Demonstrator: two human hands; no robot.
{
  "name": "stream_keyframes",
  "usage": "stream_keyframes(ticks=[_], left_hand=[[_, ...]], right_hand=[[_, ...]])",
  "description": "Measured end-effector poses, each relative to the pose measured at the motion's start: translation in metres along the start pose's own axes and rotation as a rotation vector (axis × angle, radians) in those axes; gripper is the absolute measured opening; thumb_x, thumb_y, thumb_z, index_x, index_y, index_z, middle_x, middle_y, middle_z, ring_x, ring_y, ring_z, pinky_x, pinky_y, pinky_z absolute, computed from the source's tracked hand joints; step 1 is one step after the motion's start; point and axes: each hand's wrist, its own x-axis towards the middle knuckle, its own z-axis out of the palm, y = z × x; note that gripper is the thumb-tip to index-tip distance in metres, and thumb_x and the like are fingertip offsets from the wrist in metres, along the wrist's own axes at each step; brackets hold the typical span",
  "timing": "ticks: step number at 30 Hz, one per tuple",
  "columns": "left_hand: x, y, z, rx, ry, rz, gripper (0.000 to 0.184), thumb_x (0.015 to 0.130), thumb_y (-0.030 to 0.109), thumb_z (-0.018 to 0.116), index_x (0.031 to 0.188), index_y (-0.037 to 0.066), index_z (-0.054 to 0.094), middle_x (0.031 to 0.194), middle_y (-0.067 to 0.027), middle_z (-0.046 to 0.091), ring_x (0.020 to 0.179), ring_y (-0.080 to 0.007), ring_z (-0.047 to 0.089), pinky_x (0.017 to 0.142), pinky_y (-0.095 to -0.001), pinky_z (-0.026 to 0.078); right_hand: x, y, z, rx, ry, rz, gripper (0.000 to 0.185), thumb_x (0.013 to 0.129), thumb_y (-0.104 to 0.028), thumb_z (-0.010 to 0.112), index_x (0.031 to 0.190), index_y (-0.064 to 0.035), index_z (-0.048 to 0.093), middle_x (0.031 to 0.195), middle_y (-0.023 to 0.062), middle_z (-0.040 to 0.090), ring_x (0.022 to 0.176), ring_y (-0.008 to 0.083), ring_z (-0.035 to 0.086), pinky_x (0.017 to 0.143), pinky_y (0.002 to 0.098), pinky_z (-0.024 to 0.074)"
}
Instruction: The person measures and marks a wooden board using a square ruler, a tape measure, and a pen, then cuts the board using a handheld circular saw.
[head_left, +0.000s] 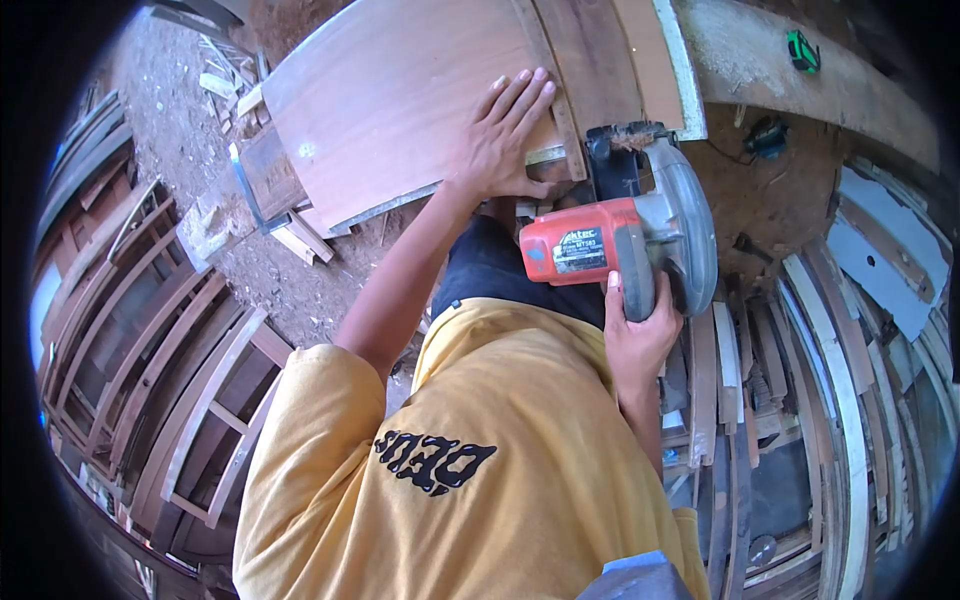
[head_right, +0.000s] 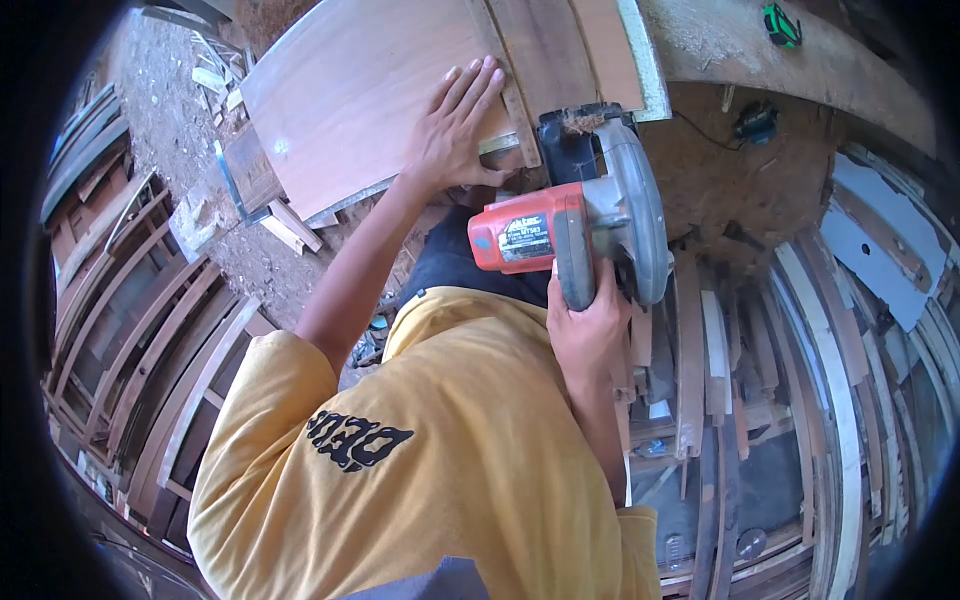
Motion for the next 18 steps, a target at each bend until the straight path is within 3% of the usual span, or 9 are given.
stream_keyframes(ticks=[2,3,18], left_hand=[[0.002,0.005,-0.001,0.02,0.014,-0.024,0.136,0.057,0.065,0.083,0.164,0.005,0.024,0.171,-0.0168,0.025,0.159,-0.0289,0.021,0.132,-0.0437,0.016],[0.001,0.003,-0.002,0.014,0.015,-0.033,0.136,0.057,0.065,0.083,0.164,0.005,0.024,0.171,-0.0168,0.025,0.159,-0.0289,0.021,0.132,-0.0437,0.016],[0.0,-0.001,0.006,-0.009,0.031,-0.046,0.141,0.054,0.074,0.082,0.162,0.002,0.028,0.17,-0.0155,0.027,0.159,-0.0273,0.022,0.132,-0.0421,0.015]], right_hand=[[0.003,0.001,-0.001,0.04,-0.02,0.037,0.025,0.09,-0.016,0.079,0.1,0.0013,0.064,0.081,0.0218,0.069,0.076,0.0421,0.072,0.066,0.0456,0.0533],[0.005,-0.002,0.0,0.033,-0.028,0.035,0.025,0.09,-0.016,0.079,0.1,0.0013,0.064,0.081,0.0218,0.069,0.076,0.0421,0.072,0.066,0.0456,0.0533],[0.011,-0.002,0.006,0.094,-0.026,-0.01,0.024,0.089,-0.015,0.083,0.098,0.0,0.067,0.079,0.0132,0.069,0.067,0.0258,0.069,0.065,0.0373,0.0522]])
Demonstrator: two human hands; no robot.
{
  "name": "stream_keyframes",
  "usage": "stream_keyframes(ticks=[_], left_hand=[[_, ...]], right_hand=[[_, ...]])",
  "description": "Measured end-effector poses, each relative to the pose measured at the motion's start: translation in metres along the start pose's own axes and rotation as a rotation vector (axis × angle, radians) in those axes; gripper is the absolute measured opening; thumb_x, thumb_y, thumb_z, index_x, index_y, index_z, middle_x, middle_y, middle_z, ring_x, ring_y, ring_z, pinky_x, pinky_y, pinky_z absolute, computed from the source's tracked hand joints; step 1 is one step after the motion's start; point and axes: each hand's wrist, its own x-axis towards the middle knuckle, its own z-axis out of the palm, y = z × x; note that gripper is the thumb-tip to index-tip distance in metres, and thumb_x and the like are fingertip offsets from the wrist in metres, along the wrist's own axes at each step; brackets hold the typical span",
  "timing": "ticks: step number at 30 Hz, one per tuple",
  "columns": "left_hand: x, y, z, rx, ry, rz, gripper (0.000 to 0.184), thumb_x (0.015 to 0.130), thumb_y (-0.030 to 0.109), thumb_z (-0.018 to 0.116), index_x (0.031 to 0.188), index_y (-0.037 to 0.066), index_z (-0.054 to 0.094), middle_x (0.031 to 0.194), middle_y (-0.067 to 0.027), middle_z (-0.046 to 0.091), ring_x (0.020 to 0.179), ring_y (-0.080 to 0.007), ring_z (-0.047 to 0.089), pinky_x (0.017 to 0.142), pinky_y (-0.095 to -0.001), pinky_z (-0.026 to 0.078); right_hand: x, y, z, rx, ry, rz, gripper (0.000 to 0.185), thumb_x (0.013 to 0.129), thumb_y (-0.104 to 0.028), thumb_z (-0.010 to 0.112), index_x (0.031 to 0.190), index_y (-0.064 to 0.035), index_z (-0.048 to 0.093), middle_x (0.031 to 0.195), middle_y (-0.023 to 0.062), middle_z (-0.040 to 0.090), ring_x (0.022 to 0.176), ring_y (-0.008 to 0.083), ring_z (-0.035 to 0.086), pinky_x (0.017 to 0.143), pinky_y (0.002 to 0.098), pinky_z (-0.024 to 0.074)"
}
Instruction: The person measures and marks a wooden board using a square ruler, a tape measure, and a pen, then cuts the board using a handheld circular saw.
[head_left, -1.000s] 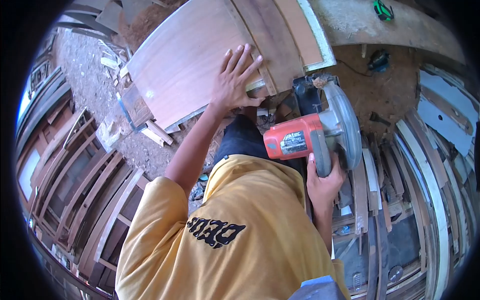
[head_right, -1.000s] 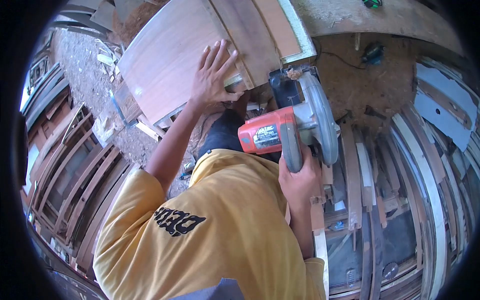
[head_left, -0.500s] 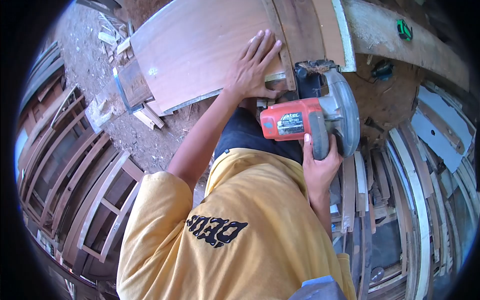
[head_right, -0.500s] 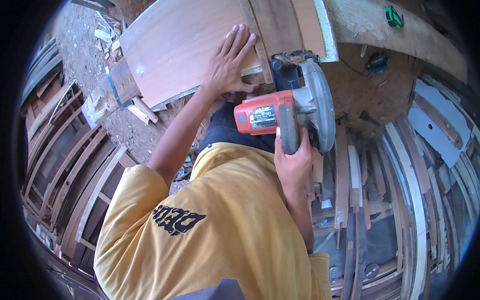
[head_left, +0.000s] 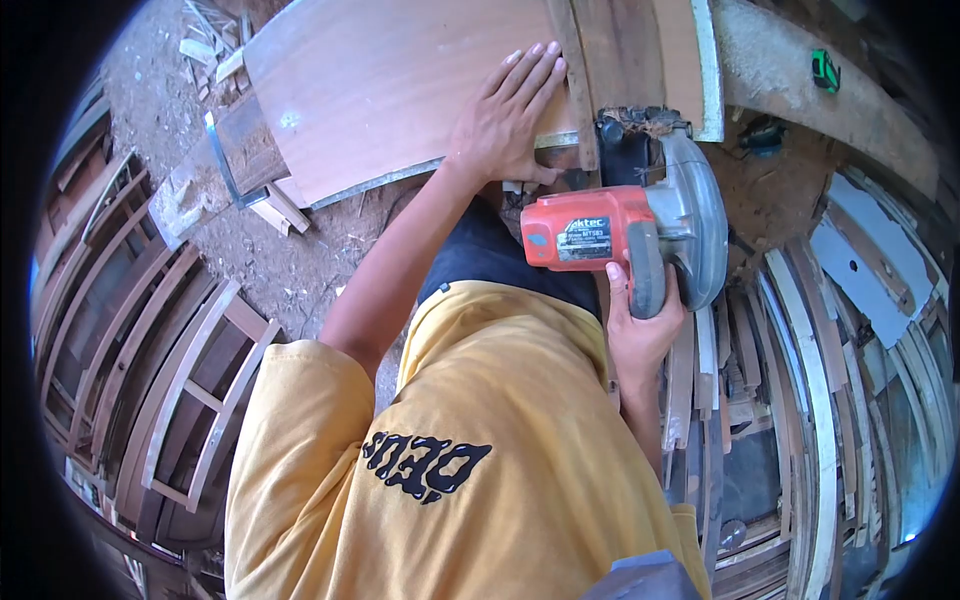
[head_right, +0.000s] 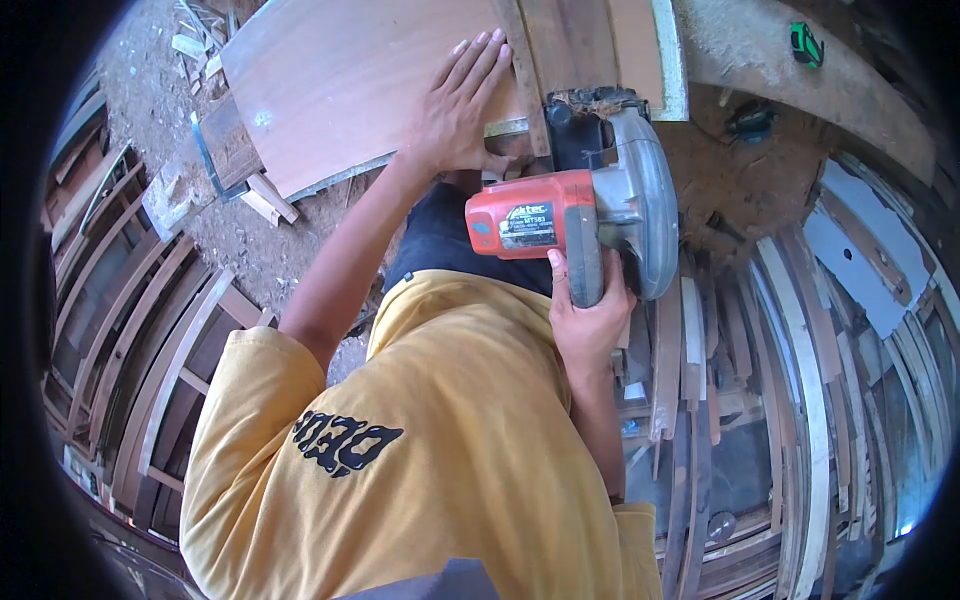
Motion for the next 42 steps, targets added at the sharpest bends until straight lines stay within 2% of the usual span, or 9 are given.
stream_keyframes(ticks=[15,20,21,24,29,36,37,38,42], left_hand=[[-0.001,-0.001,0.002,0.02,-0.003,0.008,0.137,0.056,0.073,0.081,0.162,0.003,0.029,0.17,-0.0136,0.028,0.159,-0.0267,0.023,0.132,-0.0419,0.015],[0.003,0.002,0.001,-0.033,-0.002,-0.008,0.137,0.055,0.07,0.081,0.162,0.002,0.029,0.17,-0.0144,0.028,0.159,-0.0277,0.023,0.132,-0.0423,0.015],[0.005,0.004,0.0,0.009,-0.033,0.003,0.142,0.054,0.072,0.082,0.162,-0.002,0.026,0.17,-0.0197,0.025,0.158,-0.0334,0.022,0.131,-0.0443,0.017],[0.006,0.006,0.004,0.034,-0.022,0.004,0.138,0.06,0.073,0.079,0.16,-0.006,0.026,0.169,-0.0242,0.026,0.158,-0.0377,0.023,0.129,-0.0468,0.018],[0.007,0.006,0.008,0.128,-0.072,0.047,0.135,0.067,0.077,0.072,0.157,-0.012,0.026,0.166,-0.0332,0.024,0.156,-0.0442,0.022,0.129,-0.0504,0.016],[0.007,0.003,0.012,0.211,-0.071,0.078,0.123,0.083,0.068,0.066,0.162,-0.01,0.013,0.168,-0.0338,0.015,0.157,-0.0464,0.016,0.128,-0.0521,0.015],[0.008,-0.002,0.014,0.238,-0.096,0.06,0.144,0.068,0.082,0.072,0.159,-0.014,0.016,0.167,-0.0353,0.015,0.157,-0.0478,0.014,0.129,-0.0523,0.012],[0.006,-0.006,0.016,0.247,-0.106,0.071,0.144,0.068,0.082,0.072,0.159,-0.014,0.016,0.167,-0.0353,0.015,0.157,-0.0478,0.014,0.129,-0.0523,0.012],[0.003,-0.011,0.02,0.231,-0.106,0.041,0.115,0.086,0.062,0.063,0.16,-0.012,0.016,0.168,-0.0343,0.015,0.158,-0.0474,0.014,0.129,-0.0522,0.013]], right_hand=[[0.005,-0.001,0.0,0.055,-0.04,0.067,0.02,0.089,-0.009,0.083,0.096,-0.0014,0.066,0.074,0.0102,0.065,0.061,0.0188,0.061,0.061,0.0329,0.0482],[0.005,0.001,-0.005,0.082,-0.093,0.114,0.022,0.09,-0.012,0.082,0.102,-0.0008,0.067,0.08,0.0148,0.07,0.071,0.0278,0.072,0.066,0.0363,0.0533],[0.005,0.003,-0.007,0.087,-0.113,0.125,0.025,0.087,-0.01,0.081,0.106,-0.0001,0.067,0.087,0.0193,0.073,0.08,0.0368,0.075,0.07,0.0401,0.0562],[0.001,0.014,-0.006,0.118,-0.132,0.104,0.033,0.082,-0.005,0.079,0.111,-0.0004,0.066,0.092,0.0219,0.074,0.085,0.0417,0.073,0.071,0.0432,0.0576],[0.002,0.013,-0.005,0.039,-0.198,0.048,0.062,0.064,-0.006,0.082,0.123,-0.0044,0.063,0.098,0.0184,0.073,0.09,0.039,0.072,0.084,0.0476,0.0564],[-0.001,0.017,0.003,0.079,-0.152,0.014,0.053,0.073,-0.008,0.074,0.125,-0.0061,0.065,0.097,0.0153,0.074,0.09,0.0345,0.073,0.083,0.0463,0.0561],[0.0,0.017,0.005,0.096,-0.141,0.024,0.053,0.073,-0.008,0.074,0.125,-0.0061,0.065,0.097,0.0153,0.074,0.09,0.0345,0.073,0.083,0.0463,0.0561],[0.001,0.018,0.006,0.099,-0.129,0.014,0.05,0.075,-0.008,0.072,0.125,-0.0067,0.065,0.097,0.0148,0.074,0.089,0.0345,0.073,0.082,0.0468,0.0559],[0.007,0.017,0.011,0.111,-0.062,-0.017,0.042,0.081,-0.008,0.068,0.122,-0.0079,0.066,0.095,0.0139,0.074,0.088,0.0349,0.073,0.078,0.0478,0.0553]])
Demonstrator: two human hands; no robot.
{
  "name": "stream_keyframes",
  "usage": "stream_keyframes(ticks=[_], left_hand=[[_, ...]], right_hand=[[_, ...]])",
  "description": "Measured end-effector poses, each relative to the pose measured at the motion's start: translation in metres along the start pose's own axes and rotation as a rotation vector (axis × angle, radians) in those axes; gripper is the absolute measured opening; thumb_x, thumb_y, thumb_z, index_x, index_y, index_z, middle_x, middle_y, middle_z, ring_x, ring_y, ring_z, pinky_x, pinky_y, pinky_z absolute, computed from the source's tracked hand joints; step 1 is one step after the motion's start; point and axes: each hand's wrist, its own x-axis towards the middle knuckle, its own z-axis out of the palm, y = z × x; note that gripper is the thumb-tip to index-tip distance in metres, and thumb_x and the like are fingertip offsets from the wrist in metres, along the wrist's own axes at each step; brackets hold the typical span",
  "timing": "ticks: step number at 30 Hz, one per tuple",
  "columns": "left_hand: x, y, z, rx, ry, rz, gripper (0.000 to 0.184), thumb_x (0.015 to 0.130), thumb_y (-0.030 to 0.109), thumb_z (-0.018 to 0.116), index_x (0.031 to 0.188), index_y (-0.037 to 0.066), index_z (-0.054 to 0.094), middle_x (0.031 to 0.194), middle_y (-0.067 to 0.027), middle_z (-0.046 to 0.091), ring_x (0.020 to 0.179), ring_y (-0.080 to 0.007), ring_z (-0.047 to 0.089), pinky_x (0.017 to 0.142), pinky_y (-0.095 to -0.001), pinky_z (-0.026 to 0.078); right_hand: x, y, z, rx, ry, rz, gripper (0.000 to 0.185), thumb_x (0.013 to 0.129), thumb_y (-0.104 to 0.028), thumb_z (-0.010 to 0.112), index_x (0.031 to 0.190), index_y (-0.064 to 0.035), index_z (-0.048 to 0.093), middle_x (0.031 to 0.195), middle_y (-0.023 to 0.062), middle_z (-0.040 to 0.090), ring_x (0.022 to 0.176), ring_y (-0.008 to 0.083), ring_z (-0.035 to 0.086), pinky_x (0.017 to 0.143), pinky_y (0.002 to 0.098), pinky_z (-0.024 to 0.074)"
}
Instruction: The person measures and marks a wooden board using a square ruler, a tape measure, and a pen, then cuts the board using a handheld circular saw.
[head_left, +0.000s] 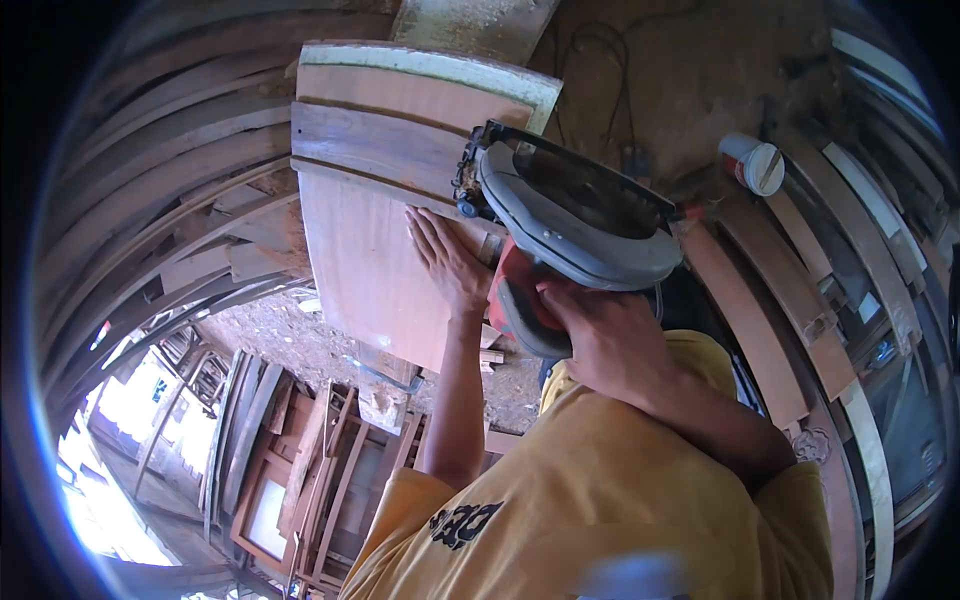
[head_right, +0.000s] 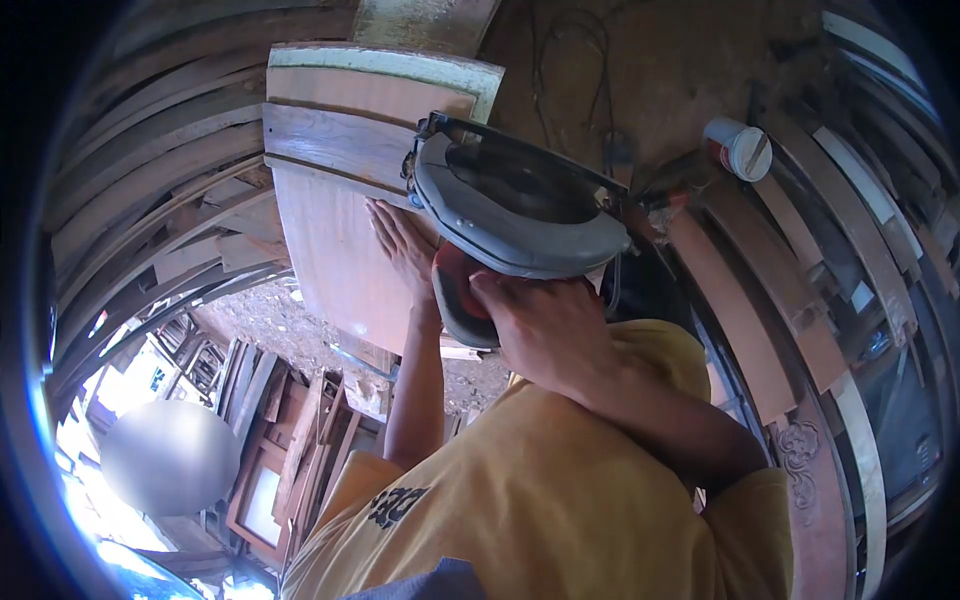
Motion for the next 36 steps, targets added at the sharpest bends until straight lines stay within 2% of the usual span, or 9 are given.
stream_keyframes(ticks=[4,6,23,25,26,28,29,31,36], left_hand=[[0.0,-0.005,0.005,0.028,0.008,-0.03,0.089,0.097,0.041,0.052,0.161,-0.011,0.017,0.169,-0.0318,0.015,0.158,-0.0456,0.016,0.129,-0.0508,0.015],[-0.001,-0.004,0.004,0.033,0.018,-0.018,0.087,0.098,0.039,0.051,0.161,-0.011,0.017,0.169,-0.0312,0.015,0.158,-0.0451,0.016,0.129,-0.0503,0.015],[-0.002,-0.002,0.002,0.046,0.008,-0.024,0.075,0.1,0.023,0.045,0.161,-0.009,0.018,0.17,-0.029,0.016,0.159,-0.0412,0.015,0.13,-0.0486,0.013],[0.0,-0.002,0.001,0.044,-0.008,-0.032,0.091,0.096,0.041,0.055,0.161,-0.01,0.017,0.169,-0.0305,0.016,0.159,-0.0433,0.015,0.13,-0.0499,0.013],[-0.001,-0.001,0.0,0.046,-0.005,-0.036,0.091,0.096,0.041,0.055,0.161,-0.01,0.017,0.169,-0.0305,0.016,0.159,-0.0433,0.015,0.13,-0.0499,0.013],[0.003,0.011,-0.01,-0.066,0.02,-0.018,0.123,0.08,0.066,0.069,0.16,-0.012,0.017,0.168,-0.0335,0.016,0.158,-0.0464,0.015,0.129,-0.0513,0.012],[0.003,0.012,-0.009,-0.067,0.02,-0.019,0.123,0.08,0.066,0.069,0.16,-0.012,0.017,0.168,-0.0335,0.016,0.158,-0.0464,0.015,0.129,-0.0513,0.012],[0.003,0.01,-0.009,-0.044,0.042,0.02,0.148,0.062,0.082,0.074,0.159,-0.013,0.016,0.167,-0.036,0.016,0.157,-0.0486,0.015,0.129,-0.052,0.012],[0.002,0.009,-0.008,-0.049,0.028,0.011,0.147,0.065,0.083,0.073,0.159,-0.013,0.015,0.167,-0.0361,0.016,0.157,-0.0488,0.014,0.129,-0.0525,0.012]], right_hand=[[0.007,-0.003,-0.001,0.024,-0.07,0.022,0.038,0.083,-0.009,0.067,0.12,-0.0081,0.066,0.094,0.0141,0.074,0.087,0.0355,0.073,0.077,0.048,0.0554],[0.008,-0.005,-0.001,0.037,-0.176,0.071,0.06,0.068,-0.003,0.076,0.126,-0.0012,0.064,0.104,0.0163,0.074,0.102,0.0333,0.071,0.09,0.046,0.0526],[0.016,-0.009,-0.005,0.039,-0.207,0.067,0.067,0.065,-0.002,0.077,0.13,-0.0004,0.063,0.106,0.0173,0.073,0.104,0.0346,0.07,0.094,0.0467,0.0521],[0.014,-0.008,-0.006,0.04,-0.217,0.071,0.067,0.064,-0.002,0.077,0.13,-0.0002,0.063,0.105,0.0172,0.073,0.103,0.0347,0.07,0.093,0.0463,0.0526],[0.009,-0.006,-0.006,0.02,-0.165,0.045,0.058,0.07,-0.004,0.074,0.127,-0.0035,0.064,0.101,0.0151,0.073,0.095,0.0342,0.071,0.086,0.046,0.054],[0.001,-0.003,-0.006,-0.002,-0.116,0.021,0.05,0.075,-0.006,0.071,0.124,-0.0068,0.064,0.096,0.0129,0.073,0.086,0.0337,0.073,0.079,0.0457,0.0553],[-0.003,-0.001,-0.008,-0.009,-0.08,0.01,0.05,0.075,-0.005,0.07,0.125,-0.0064,0.065,0.096,0.0129,0.073,0.086,0.0338,0.073,0.079,0.0457,0.0554],[-0.009,0.001,-0.01,-0.015,-0.044,0.004,0.049,0.075,-0.003,0.068,0.125,-0.0061,0.065,0.096,0.0128,0.073,0.086,0.034,0.073,0.079,0.0456,0.0555],[-0.01,0.003,-0.008,-0.035,-0.032,-0.006,0.045,0.077,-0.005,0.068,0.122,-0.0061,0.065,0.094,0.0126,0.074,0.085,0.0334,0.073,0.077,0.0456,0.0563]])
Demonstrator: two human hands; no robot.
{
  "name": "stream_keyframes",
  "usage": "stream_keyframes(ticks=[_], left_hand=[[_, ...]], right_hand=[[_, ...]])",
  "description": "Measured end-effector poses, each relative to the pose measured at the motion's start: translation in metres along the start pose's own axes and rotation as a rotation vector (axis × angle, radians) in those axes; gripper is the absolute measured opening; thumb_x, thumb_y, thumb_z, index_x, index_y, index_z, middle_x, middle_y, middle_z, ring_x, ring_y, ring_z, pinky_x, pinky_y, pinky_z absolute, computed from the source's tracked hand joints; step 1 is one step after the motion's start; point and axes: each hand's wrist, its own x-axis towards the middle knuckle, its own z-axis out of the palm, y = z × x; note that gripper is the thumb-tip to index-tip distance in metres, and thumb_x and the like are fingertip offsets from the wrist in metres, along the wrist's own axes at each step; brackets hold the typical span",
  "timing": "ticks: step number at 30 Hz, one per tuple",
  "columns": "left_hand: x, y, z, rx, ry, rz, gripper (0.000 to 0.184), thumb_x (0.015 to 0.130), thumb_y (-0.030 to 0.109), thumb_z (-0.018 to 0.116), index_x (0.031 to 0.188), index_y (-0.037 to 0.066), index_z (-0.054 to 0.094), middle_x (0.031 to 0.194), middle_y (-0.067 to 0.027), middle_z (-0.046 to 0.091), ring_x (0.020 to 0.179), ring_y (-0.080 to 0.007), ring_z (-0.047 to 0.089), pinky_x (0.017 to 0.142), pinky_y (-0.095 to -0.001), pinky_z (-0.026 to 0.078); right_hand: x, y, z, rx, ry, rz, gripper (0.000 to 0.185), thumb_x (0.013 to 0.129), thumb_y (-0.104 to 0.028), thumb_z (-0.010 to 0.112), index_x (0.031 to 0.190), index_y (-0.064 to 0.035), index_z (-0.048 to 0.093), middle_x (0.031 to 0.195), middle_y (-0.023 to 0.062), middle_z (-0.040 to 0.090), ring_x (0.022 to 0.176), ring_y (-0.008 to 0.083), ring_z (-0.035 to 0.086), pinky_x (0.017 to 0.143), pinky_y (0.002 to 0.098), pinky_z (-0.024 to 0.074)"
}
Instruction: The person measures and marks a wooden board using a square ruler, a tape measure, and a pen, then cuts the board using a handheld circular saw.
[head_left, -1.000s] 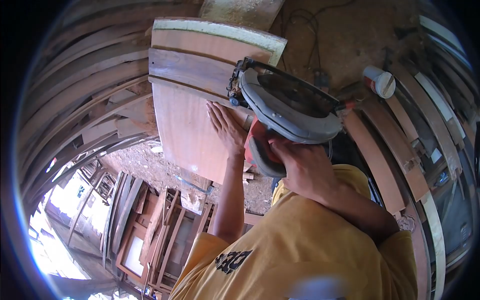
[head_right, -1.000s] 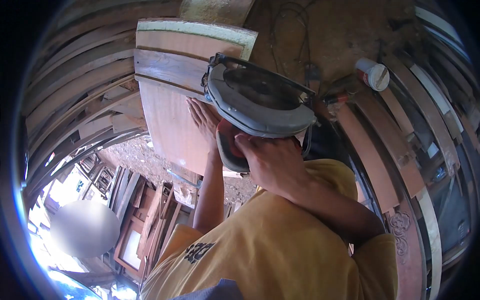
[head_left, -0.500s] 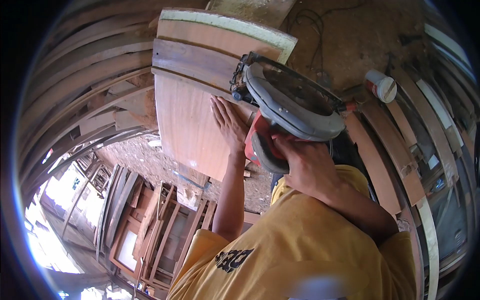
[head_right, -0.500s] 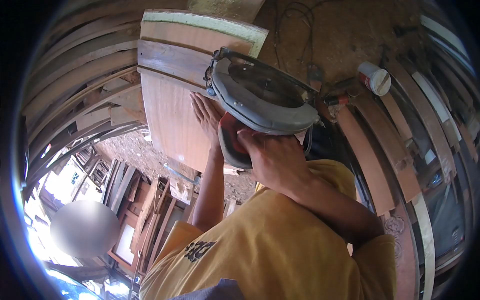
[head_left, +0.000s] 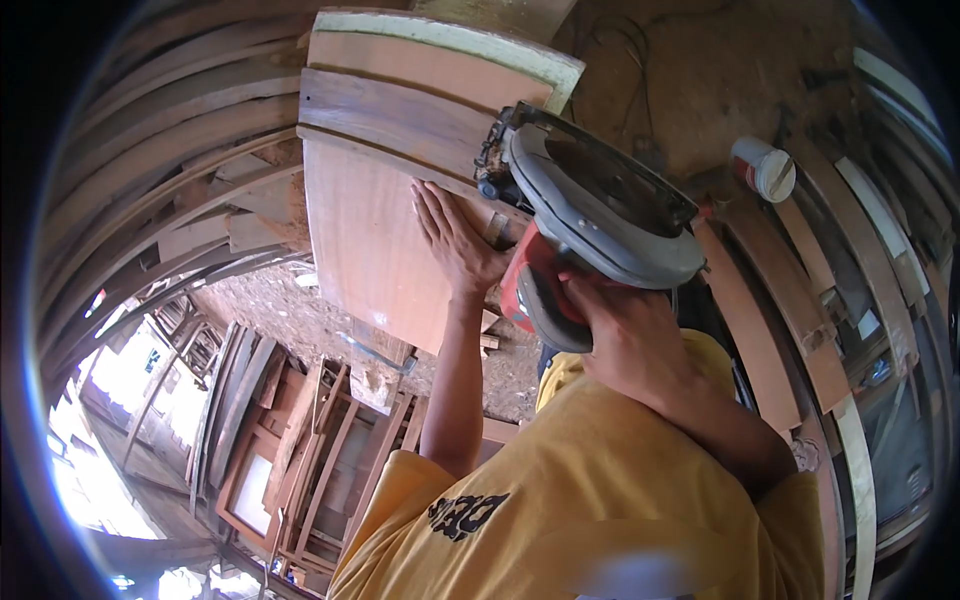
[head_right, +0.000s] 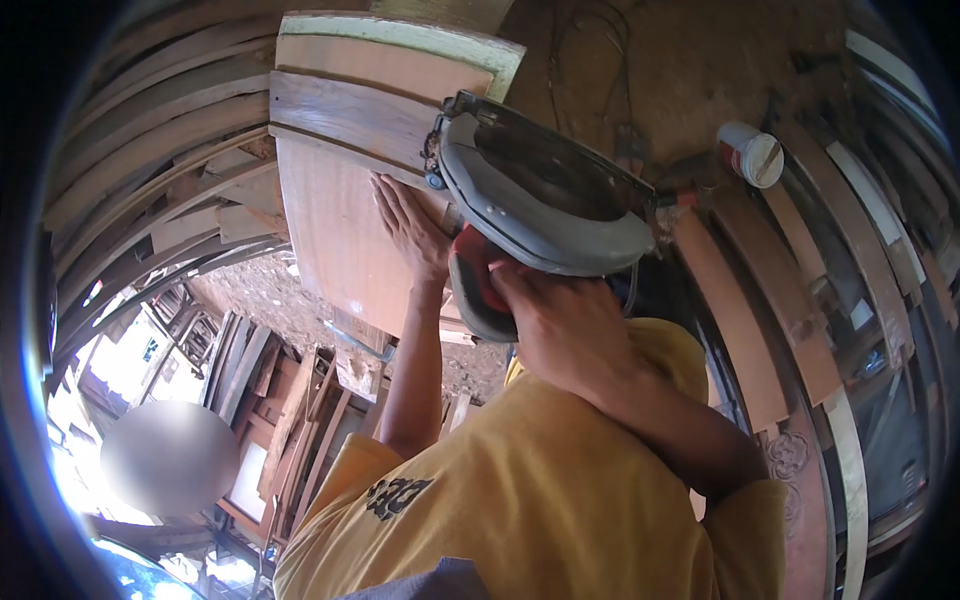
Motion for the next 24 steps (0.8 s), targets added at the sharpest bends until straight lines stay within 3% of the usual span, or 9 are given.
stream_keyframes(ticks=[10,12,13,14,17,20,21,24], left_hand=[[-0.001,0.002,-0.002,0.035,0.002,0.039,0.151,0.063,0.085,0.073,0.159,-0.015,0.013,0.166,-0.038,0.014,0.156,-0.05,0.014,0.128,-0.0528,0.013],[-0.004,-0.007,0.002,0.084,-0.023,0.033,0.161,0.054,0.096,0.066,0.157,-0.017,0.015,0.166,-0.0388,0.014,0.156,-0.0502,0.014,0.128,-0.0536,0.013],[-0.005,-0.008,0.002,0.065,-0.027,0.028,0.16,0.055,0.094,0.067,0.158,-0.017,0.015,0.165,-0.0393,0.015,0.156,-0.0509,0.014,0.128,-0.0547,0.013],[-0.004,-0.008,0.001,0.043,-0.028,0.02,0.16,0.055,0.093,0.069,0.158,-0.016,0.015,0.165,-0.0397,0.016,0.156,-0.0517,0.014,0.127,-0.0558,0.013],[-0.002,-0.003,0.001,0.033,-0.006,0.022,0.161,0.052,0.094,0.069,0.157,-0.017,0.017,0.164,-0.0397,0.018,0.155,-0.0519,0.016,0.127,-0.0559,0.014],[-0.001,-0.001,-0.002,0.022,0.002,-0.012,0.159,0.052,0.098,0.064,0.156,-0.015,0.024,0.164,-0.0373,0.022,0.156,-0.049,0.019,0.127,-0.0541,0.015],[0.0,0.0,-0.004,0.006,0.014,-0.016,0.155,0.053,0.094,0.068,0.157,-0.014,0.025,0.164,-0.0359,0.023,0.156,-0.0473,0.02,0.128,-0.0534,0.015],[-0.001,0.0,-0.005,0.002,0.017,-0.006,0.149,0.056,0.087,0.071,0.157,-0.013,0.026,0.165,-0.0349,0.024,0.156,-0.0462,0.021,0.128,-0.0525,0.016]], right_hand=[[-0.009,0.01,0.0,0.081,0.109,-0.013,0.044,0.074,-0.005,0.071,0.117,-0.0078,0.067,0.097,0.0108,0.074,0.087,0.0299,0.073,0.078,0.0447,0.0556],[-0.019,0.011,-0.007,0.041,0.123,0.017,0.052,0.068,-0.004,0.075,0.12,-0.0062,0.068,0.096,0.012,0.074,0.09,0.0309,0.073,0.084,0.0444,0.054],[-0.024,0.012,-0.01,0.047,0.082,0.055,0.054,0.067,-0.002,0.077,0.12,-0.0022,0.068,0.097,0.014,0.074,0.093,0.0329,0.073,0.09,0.0451,0.0522],[-0.028,0.015,-0.011,0.045,0.056,0.024,0.054,0.067,-0.002,0.077,0.12,-0.0022,0.068,0.097,0.014,0.074,0.093,0.0329,0.073,0.09,0.0451,0.0522],[-0.038,0.022,-0.018,0.058,0.111,-0.002,0.045,0.077,0.007,0.069,0.122,0.0062,0.067,0.106,0.0249,0.073,0.087,0.0424,0.074,0.08,0.0452,0.059],[-0.039,0.023,-0.017,0.001,0.11,-0.075,0.046,0.077,0.005,0.07,0.123,0.0069,0.067,0.104,0.0249,0.074,0.085,0.042,0.074,0.075,0.0441,0.0591],[-0.045,0.021,-0.015,0.031,0.07,0.046,0.047,0.077,0.003,0.072,0.124,0.0073,0.066,0.102,0.0249,0.074,0.086,0.0429,0.074,0.076,0.0444,0.0587],[-0.047,0.02,-0.014,0.027,0.092,0.045,0.048,0.077,0.003,0.071,0.125,0.007,0.066,0.102,0.0246,0.073,0.087,0.0432,0.074,0.077,0.0445,0.0582]])
